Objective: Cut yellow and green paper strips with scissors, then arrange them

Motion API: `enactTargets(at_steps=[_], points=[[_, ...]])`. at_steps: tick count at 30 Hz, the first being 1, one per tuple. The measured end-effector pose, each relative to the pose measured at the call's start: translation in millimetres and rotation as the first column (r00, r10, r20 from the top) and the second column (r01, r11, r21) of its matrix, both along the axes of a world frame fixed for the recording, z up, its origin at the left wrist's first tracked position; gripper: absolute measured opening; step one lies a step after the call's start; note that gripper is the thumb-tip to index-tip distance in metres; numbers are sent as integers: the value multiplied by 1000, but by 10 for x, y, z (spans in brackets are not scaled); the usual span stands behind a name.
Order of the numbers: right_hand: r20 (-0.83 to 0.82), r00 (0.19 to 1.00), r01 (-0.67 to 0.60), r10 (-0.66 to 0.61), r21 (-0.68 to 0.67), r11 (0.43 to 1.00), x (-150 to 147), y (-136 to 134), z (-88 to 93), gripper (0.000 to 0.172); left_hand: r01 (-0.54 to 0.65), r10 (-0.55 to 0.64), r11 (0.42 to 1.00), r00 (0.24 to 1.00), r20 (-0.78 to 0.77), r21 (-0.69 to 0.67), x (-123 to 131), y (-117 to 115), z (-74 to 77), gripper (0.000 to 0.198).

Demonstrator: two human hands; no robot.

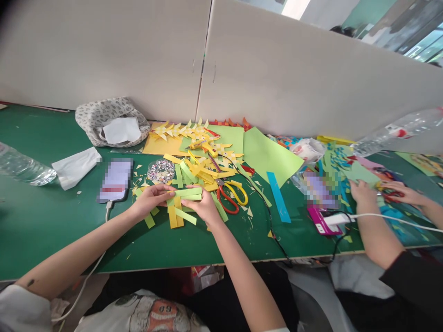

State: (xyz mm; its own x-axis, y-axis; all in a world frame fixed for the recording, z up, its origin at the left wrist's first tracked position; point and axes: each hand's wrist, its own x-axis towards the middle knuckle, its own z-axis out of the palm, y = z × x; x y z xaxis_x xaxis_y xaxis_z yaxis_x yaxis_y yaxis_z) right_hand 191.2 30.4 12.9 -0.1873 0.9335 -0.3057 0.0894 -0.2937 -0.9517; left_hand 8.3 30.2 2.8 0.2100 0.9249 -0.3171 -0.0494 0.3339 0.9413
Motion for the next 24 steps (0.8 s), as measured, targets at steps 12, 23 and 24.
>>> enactTargets(at_steps=[12, 23, 24], points=[[26, 994, 103, -102, -49, 993, -57, -20, -38, 38, 91, -91, 996, 996, -3, 15, -20, -6, 11, 28], [61, 996, -57, 70, -190, 980, 153, 73, 138, 70, 12, -12, 1000, 1000, 24, 17, -57, 35, -36, 27], [27, 991, -124, 133, -219, 968, 188, 69, 170, 73, 0, 0, 1000, 1000, 27, 19, -62, 40, -41, 26]])
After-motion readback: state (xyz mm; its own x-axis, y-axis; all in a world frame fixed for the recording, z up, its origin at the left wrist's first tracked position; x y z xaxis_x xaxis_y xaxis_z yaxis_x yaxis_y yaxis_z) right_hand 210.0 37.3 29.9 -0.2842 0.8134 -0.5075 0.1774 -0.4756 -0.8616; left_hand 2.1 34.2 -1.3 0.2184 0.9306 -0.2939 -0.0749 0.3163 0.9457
